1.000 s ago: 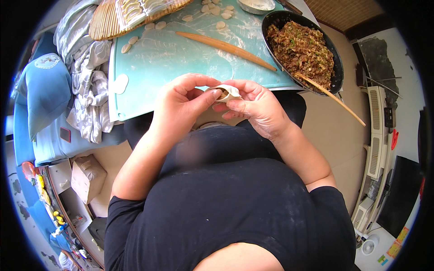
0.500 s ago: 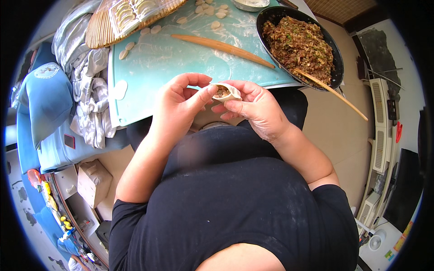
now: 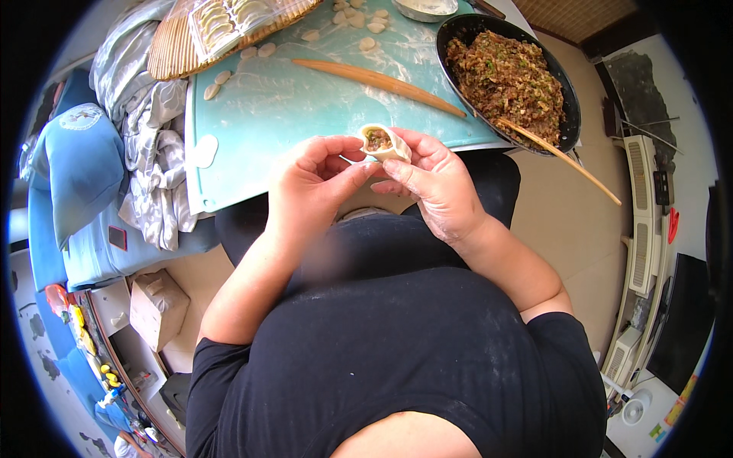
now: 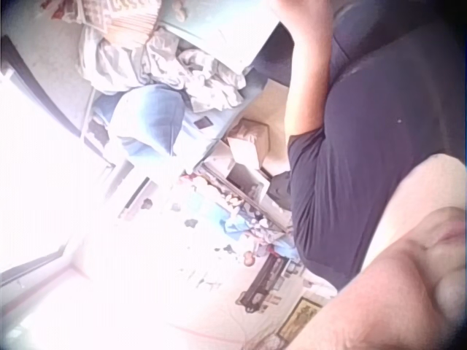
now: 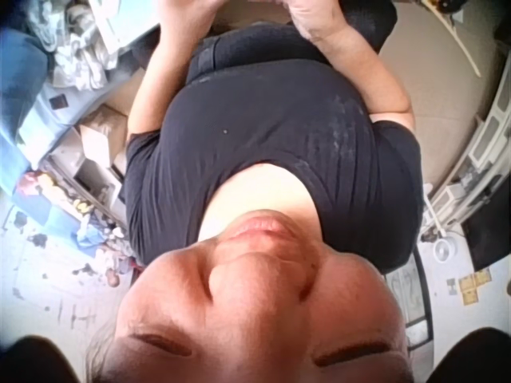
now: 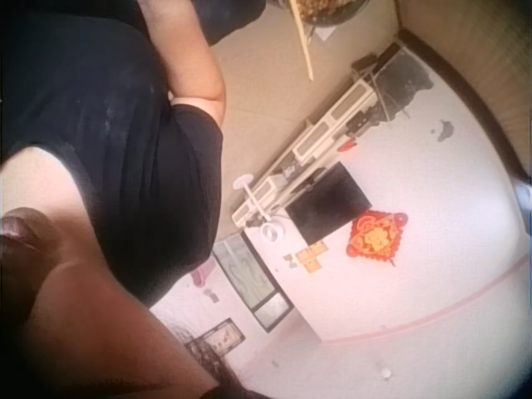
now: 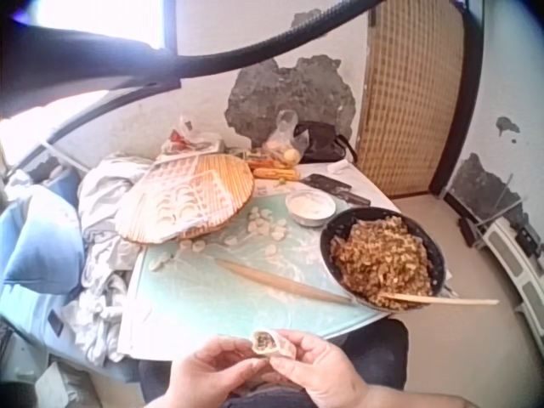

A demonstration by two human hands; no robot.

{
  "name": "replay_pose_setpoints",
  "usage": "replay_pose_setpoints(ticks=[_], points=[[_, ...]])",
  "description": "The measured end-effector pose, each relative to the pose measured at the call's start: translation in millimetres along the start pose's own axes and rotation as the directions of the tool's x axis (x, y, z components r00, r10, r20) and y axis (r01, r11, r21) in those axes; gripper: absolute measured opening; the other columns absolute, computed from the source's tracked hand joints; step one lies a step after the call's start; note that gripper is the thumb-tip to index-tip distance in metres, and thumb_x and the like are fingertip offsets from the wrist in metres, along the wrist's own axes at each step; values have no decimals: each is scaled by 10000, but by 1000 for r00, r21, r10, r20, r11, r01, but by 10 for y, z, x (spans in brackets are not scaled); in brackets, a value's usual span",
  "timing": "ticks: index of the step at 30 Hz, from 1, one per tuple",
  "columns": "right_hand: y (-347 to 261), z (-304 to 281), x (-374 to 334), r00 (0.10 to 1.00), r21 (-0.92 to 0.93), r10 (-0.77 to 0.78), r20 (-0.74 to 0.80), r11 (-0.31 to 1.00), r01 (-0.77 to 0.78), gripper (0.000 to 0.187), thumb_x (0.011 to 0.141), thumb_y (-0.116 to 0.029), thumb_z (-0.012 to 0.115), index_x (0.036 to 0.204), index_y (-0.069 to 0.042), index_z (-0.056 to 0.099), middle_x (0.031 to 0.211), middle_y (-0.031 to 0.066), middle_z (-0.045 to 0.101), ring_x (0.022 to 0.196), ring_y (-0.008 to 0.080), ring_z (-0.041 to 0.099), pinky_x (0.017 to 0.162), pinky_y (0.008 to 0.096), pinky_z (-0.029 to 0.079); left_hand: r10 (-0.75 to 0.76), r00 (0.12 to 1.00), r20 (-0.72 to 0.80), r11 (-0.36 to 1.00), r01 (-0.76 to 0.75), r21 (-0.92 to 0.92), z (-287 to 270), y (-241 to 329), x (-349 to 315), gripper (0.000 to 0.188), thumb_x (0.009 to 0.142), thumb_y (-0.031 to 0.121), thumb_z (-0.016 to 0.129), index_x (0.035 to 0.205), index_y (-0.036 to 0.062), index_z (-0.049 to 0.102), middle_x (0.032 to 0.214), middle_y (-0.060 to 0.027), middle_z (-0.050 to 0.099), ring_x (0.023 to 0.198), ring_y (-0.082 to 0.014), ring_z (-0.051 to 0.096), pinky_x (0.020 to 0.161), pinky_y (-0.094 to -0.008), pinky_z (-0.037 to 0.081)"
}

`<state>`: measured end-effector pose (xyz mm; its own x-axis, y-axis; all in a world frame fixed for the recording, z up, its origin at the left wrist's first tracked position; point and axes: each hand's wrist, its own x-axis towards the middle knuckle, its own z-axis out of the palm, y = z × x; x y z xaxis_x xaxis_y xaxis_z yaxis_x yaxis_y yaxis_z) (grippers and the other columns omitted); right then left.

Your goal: The person sits on the floor and assembles dumplings by placing a meat and vegetable filling onto round dough wrappers using chopsticks. They then fold and pleat the wrappers to seal the dumplings, placing the finished items onto a bamboo tray.

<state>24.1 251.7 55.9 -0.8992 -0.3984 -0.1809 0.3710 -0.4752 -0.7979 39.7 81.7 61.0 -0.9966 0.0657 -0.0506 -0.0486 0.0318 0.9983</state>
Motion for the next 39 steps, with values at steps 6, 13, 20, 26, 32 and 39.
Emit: replay_pose_setpoints(ticks=[6, 13, 20, 26, 32, 39], points=[[54, 43, -1, 998, -64, -67, -2, 996, 66, 348, 873, -7, 544, 1204, 36, 446, 1080, 92, 580, 947, 129, 580, 798, 247, 505, 281, 957, -66, 909, -244, 337, 58, 15, -4, 164, 764, -7, 672, 921, -6, 624, 859, -43, 643, 723, -80, 590, 646, -203, 482], [107, 78, -3, 990, -124, -142, -6, 982, 140, 360, 869, -25, 565, 1207, 28, 451, 1051, 68, 581, 932, 101, 568, 791, 226, 491, 599, 800, -1, 636, -475, 608, 63, 35, 39, 116, 700, -1, 695, 805, 3, 646, 749, -89, 626, 635, -163, 594, 562, -250, 466], [146, 36, -2, 990, -129, -135, 36, 982, 139, 364, 871, -29, 564, 1211, 29, 450, 1043, 63, 589, 915, 98, 575, 771, 220, 490, 688, 709, 154, 459, -589, 665, 19, 70, 66, 125, 698, -38, 663, 808, 10, 630, 744, -101, 618, 643, -206, 600, 572, -273, 470], [30, -15, -12, 998, -93, -43, 36, 995, 46, 343, 866, -67, 573, 1188, 14, 489, 1062, 85, 603, 919, 149, 605, 777, 266, 511, 327, 945, -24, 929, -317, 193, -55, 69, 8, 187, 747, -76, 620, 914, 8, 630, 817, -55, 620, 672, -115, 569, 618, -228, 463], [-60, 31, -38, 997, -110, 40, 62, 993, -33, 359, 868, -45, 567, 1197, 47, 457, 1041, 92, 604, 889, 138, 614, 729, 229, 502, 184, 983, 22, 980, -185, 78, -136, -16, 129, 177, 795, 18, 641, 971, 18, 648, 853, -13, 601, 710, -56, 530, 627, -190, 432], [-29, 26, -36, 991, -192, 125, 56, 975, -112, 360, 865, -83, 567, 1199, 22, 484, 1051, 83, 606, 905, 153, 619, 745, 234, 503, 148, 989, 16, 986, -148, 70, -124, -65, 124, 67, 790, 45, 653, 853, 26, 643, 938, -42, 607, 777, -78, 551, 663, -216, 444]])
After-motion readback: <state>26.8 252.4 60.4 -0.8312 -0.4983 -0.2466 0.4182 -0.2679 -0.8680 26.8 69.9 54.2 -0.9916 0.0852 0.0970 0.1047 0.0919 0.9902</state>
